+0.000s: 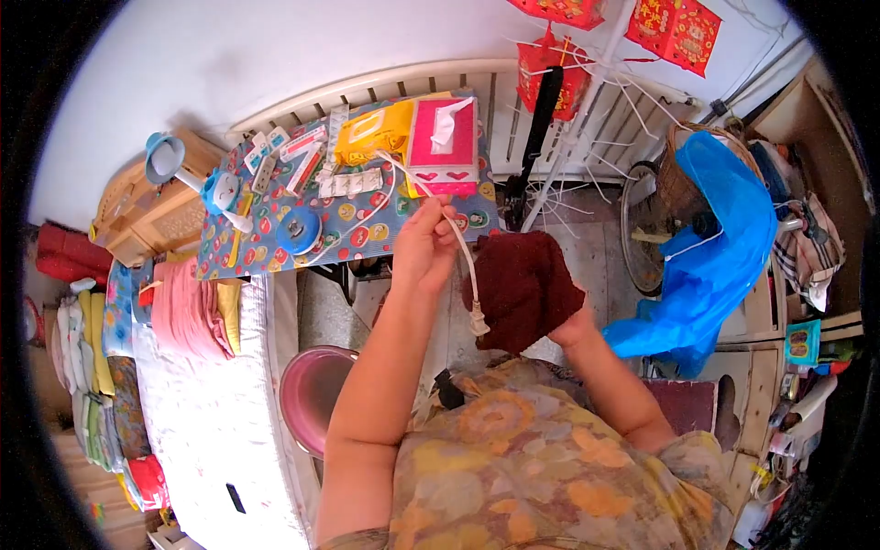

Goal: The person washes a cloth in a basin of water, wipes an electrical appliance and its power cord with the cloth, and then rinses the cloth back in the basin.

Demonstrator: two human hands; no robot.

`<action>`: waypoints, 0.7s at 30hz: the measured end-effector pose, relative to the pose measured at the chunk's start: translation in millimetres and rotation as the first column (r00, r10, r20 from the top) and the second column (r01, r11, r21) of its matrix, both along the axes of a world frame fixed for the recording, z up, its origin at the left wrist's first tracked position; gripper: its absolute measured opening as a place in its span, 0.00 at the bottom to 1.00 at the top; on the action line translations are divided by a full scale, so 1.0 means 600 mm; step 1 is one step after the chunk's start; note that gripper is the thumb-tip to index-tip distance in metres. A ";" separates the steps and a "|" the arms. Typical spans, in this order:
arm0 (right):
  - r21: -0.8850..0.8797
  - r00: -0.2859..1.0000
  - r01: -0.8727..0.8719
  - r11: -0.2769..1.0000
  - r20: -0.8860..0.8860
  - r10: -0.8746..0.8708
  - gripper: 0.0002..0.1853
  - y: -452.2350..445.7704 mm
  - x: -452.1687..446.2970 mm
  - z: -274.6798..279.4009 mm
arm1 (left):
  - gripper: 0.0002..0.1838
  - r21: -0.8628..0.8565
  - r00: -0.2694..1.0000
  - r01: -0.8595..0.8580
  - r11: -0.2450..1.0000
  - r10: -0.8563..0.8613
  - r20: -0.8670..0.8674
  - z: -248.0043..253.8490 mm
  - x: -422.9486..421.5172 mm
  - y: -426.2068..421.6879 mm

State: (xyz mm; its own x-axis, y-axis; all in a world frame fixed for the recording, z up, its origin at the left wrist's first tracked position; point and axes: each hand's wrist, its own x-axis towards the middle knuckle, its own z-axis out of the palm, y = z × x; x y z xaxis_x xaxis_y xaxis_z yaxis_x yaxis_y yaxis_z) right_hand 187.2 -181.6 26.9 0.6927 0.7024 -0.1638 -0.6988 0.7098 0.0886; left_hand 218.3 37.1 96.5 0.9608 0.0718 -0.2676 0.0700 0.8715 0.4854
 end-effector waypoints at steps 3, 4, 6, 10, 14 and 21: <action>-0.033 0.990 -0.041 0.999 0.132 0.045 0.22 -0.002 -0.003 -0.022 | 0.07 0.017 1.000 0.022 1.000 -0.022 -0.003 -0.007 0.005 -0.005; 0.001 0.985 -0.074 0.997 0.154 0.073 0.22 0.001 -0.005 -0.013 | 0.07 0.017 1.000 0.023 1.000 -0.023 -0.003 -0.007 0.004 -0.007; 0.034 0.979 -0.106 0.994 0.181 0.098 0.22 0.011 -0.009 0.010 | 0.07 -0.003 0.996 0.086 0.996 -0.086 0.013 -0.001 0.004 -0.012; -0.306 0.925 -0.044 0.951 0.346 0.154 0.27 0.029 -0.011 0.031 | 0.07 0.222 0.998 0.004 0.975 0.011 -0.068 0.010 0.007 -0.036; -0.382 0.885 -0.113 0.917 0.381 0.268 0.32 0.035 -0.007 0.006 | 0.07 0.254 0.997 -0.031 0.967 0.048 -0.062 0.012 0.009 -0.050; -0.498 0.922 -0.122 0.858 0.264 0.284 0.29 0.045 -0.016 0.029 | 0.07 0.450 0.984 -0.178 0.875 0.160 0.079 -0.008 0.006 -0.082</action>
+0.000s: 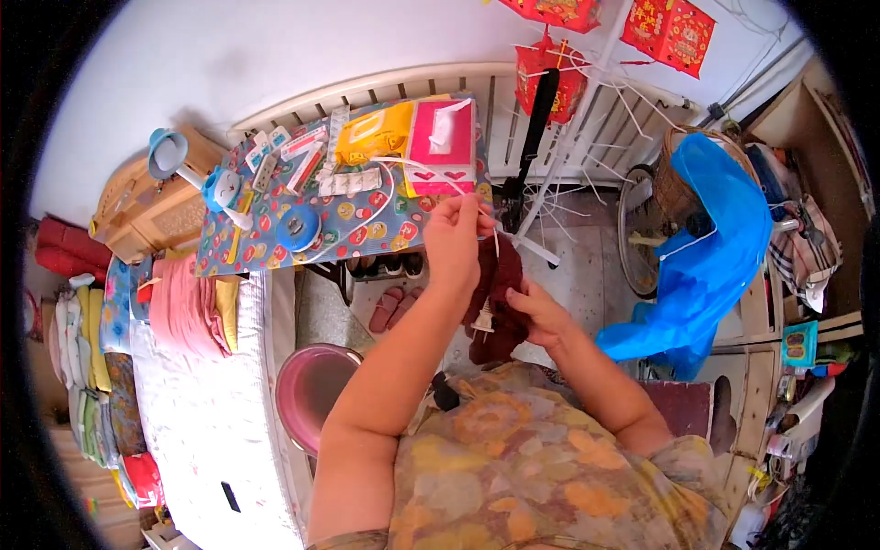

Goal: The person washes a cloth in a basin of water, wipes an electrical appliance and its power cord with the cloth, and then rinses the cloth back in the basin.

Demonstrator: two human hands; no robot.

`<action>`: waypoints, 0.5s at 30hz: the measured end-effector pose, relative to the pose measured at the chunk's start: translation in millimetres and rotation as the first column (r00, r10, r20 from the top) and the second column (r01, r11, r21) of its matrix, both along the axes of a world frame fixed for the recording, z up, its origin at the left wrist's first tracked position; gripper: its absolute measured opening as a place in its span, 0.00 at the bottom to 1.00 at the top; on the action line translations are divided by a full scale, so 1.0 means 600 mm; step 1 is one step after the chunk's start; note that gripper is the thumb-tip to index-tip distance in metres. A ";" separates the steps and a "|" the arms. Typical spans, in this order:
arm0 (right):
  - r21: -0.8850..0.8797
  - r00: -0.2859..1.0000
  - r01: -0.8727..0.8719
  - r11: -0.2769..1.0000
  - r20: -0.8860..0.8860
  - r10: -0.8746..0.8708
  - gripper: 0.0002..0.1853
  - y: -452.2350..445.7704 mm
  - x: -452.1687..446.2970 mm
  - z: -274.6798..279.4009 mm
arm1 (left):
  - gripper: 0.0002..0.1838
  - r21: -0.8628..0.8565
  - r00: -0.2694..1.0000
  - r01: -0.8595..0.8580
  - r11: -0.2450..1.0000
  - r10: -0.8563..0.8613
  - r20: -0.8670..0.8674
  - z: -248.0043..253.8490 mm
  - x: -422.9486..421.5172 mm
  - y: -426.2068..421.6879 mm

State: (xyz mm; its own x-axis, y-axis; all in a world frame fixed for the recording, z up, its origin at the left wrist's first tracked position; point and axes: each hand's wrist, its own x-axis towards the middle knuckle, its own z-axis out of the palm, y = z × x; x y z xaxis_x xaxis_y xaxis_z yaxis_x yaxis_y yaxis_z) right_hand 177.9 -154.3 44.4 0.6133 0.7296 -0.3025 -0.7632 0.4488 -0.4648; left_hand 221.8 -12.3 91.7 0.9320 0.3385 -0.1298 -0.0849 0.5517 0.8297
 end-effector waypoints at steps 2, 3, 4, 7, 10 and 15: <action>-0.160 0.983 0.029 0.987 0.185 0.001 0.26 0.013 -0.002 0.024 | 0.08 0.042 0.999 0.007 0.999 -0.009 0.043 -0.001 -0.003 -0.007; -0.161 0.983 0.030 0.987 0.185 0.000 0.26 0.017 -0.001 0.030 | 0.08 0.041 0.999 0.008 0.999 -0.010 0.043 -0.001 -0.002 -0.005; -0.241 0.976 0.087 0.967 0.214 -0.035 0.25 0.021 -0.001 0.035 | 0.08 0.058 0.999 0.047 0.997 -0.048 0.015 -0.003 -0.001 -0.001; -0.318 0.964 0.171 0.933 0.248 -0.092 0.23 0.020 0.002 0.034 | 0.10 0.078 0.990 0.136 0.988 -0.133 -0.042 0.005 -0.007 0.016; -0.291 0.954 0.239 0.926 0.248 -0.168 0.24 0.012 0.009 0.032 | 0.11 0.348 0.990 0.141 0.927 -0.125 -0.069 0.025 -0.051 0.044; -0.241 0.933 0.306 0.921 0.269 -0.239 0.18 0.018 0.017 0.028 | 0.12 0.743 0.957 0.291 0.602 -0.179 -0.230 -0.004 -0.140 0.071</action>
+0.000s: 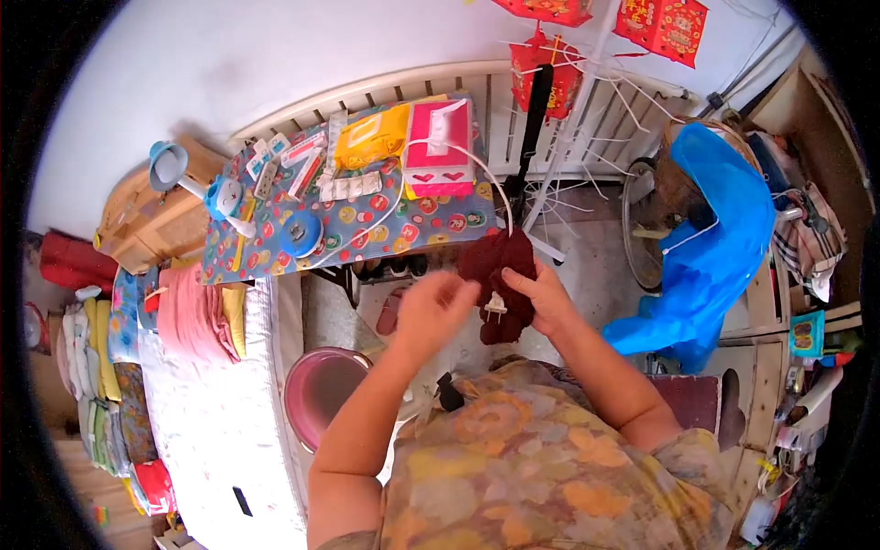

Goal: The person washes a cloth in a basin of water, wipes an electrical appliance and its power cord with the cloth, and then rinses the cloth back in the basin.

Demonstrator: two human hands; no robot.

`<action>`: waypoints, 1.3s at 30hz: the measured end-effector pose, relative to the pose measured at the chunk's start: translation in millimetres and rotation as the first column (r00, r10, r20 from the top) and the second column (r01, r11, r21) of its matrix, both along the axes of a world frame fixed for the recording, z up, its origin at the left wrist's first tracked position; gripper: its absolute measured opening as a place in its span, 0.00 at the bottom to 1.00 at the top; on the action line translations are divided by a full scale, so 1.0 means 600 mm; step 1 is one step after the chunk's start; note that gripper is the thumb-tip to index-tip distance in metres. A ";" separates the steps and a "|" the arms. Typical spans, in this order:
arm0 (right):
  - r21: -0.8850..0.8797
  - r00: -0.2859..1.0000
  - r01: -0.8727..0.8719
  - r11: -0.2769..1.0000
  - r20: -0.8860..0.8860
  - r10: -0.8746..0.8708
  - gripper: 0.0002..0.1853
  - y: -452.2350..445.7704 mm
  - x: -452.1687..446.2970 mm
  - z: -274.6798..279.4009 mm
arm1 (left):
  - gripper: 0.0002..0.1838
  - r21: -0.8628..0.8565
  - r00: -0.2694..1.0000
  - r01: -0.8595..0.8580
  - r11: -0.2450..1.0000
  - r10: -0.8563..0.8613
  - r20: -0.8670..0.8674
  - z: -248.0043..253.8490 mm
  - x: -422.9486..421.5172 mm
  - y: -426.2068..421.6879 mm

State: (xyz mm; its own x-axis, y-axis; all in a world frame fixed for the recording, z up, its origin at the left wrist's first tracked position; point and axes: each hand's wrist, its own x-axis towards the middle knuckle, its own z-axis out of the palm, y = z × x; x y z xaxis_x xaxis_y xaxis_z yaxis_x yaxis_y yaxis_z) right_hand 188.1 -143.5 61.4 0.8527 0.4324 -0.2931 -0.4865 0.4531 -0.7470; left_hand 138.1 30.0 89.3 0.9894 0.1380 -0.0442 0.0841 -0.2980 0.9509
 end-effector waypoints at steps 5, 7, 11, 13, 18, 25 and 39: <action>-0.019 0.999 0.033 0.999 -0.006 -0.033 0.18 0.021 -0.013 0.010 | 0.18 0.228 0.983 0.160 0.960 -0.136 -0.121 -0.008 -0.020 -0.026; 0.019 0.999 0.021 1.000 -0.032 -0.020 0.19 0.023 -0.016 0.005 | 0.18 0.154 0.990 0.139 0.978 -0.133 -0.044 -0.021 -0.020 -0.023; 0.027 1.000 -0.020 0.999 -0.004 0.020 0.20 0.033 -0.032 -0.002 | 0.17 0.197 0.983 0.158 0.968 -0.134 -0.127 -0.024 -0.027 -0.019; -0.020 1.000 0.000 1.000 0.020 0.001 0.20 0.037 -0.033 -0.002 | 0.17 0.260 0.983 0.164 0.951 -0.137 -0.119 -0.025 -0.032 -0.023; -0.115 0.998 0.064 0.991 0.034 -0.061 0.20 0.040 -0.020 -0.005 | 0.14 0.076 0.998 0.043 0.996 -0.045 0.035 -0.033 -0.046 -0.036; -0.138 0.992 0.122 0.983 -0.028 -0.127 0.13 0.024 0.042 -0.001 | 0.09 -0.021 0.996 0.010 1.000 -0.012 -0.087 -0.015 -0.090 -0.023; -0.036 0.989 -0.141 0.989 -0.042 0.140 0.19 0.076 -0.042 0.004 | 0.10 0.441 0.932 -0.191 0.877 0.022 0.361 -0.032 -0.077 -0.002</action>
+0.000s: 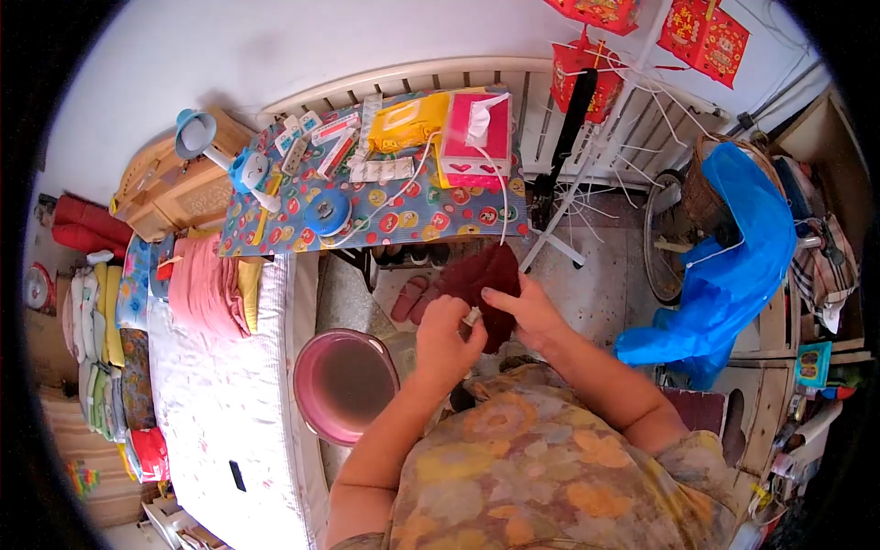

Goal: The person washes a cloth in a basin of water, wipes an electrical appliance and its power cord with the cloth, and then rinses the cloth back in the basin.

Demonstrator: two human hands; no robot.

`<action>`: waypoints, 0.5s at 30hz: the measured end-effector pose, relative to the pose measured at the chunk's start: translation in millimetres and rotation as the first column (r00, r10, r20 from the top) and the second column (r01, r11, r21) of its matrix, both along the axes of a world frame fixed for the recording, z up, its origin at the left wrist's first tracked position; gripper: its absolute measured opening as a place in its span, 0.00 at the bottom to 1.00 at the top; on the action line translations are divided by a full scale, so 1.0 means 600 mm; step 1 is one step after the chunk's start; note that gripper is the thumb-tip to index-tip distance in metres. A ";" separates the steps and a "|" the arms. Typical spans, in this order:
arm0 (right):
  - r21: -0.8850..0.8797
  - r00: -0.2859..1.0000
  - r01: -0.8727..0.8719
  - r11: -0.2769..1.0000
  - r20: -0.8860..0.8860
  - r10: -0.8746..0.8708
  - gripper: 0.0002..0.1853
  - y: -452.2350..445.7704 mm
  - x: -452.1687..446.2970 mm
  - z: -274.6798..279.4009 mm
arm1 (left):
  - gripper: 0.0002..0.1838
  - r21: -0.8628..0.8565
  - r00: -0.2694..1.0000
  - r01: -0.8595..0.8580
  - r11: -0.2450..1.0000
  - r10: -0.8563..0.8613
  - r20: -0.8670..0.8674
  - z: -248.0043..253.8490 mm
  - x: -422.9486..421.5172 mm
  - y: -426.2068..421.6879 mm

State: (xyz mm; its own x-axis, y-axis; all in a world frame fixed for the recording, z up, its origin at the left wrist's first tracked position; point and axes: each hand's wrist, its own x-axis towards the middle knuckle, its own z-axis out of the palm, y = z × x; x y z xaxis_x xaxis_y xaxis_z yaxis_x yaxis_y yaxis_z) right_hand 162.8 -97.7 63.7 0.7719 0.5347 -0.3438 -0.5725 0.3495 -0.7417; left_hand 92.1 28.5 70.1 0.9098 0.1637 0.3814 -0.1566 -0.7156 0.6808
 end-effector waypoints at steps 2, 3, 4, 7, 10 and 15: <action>0.001 0.999 0.019 1.000 -0.041 -0.019 0.20 0.003 0.003 -0.006 | 0.09 -0.021 1.000 0.018 1.000 -0.018 -0.025 0.002 -0.006 -0.004; -0.033 1.000 0.019 0.999 0.009 -0.018 0.20 0.004 0.005 -0.009 | 0.09 -0.042 0.998 0.033 0.999 -0.035 -0.052 0.005 -0.009 -0.005; -0.068 0.998 0.021 0.997 0.058 -0.017 0.20 0.005 0.007 -0.012 | 0.09 -0.042 0.998 0.035 0.999 -0.037 -0.053 0.008 -0.009 -0.003; -0.094 0.997 0.029 0.995 0.075 -0.022 0.19 0.010 0.017 -0.016 | 0.09 0.041 0.998 0.036 0.999 -0.034 -0.049 0.021 -0.011 0.003; -0.097 0.993 0.069 0.993 0.100 -0.059 0.18 0.010 0.039 -0.006 | 0.12 0.180 0.998 0.060 0.982 -0.054 -0.037 0.032 -0.014 0.009; -0.055 0.992 0.116 0.992 0.052 -0.113 0.17 0.010 0.063 -0.005 | 0.12 0.247 0.999 0.035 0.968 -0.031 -0.020 0.034 -0.021 0.012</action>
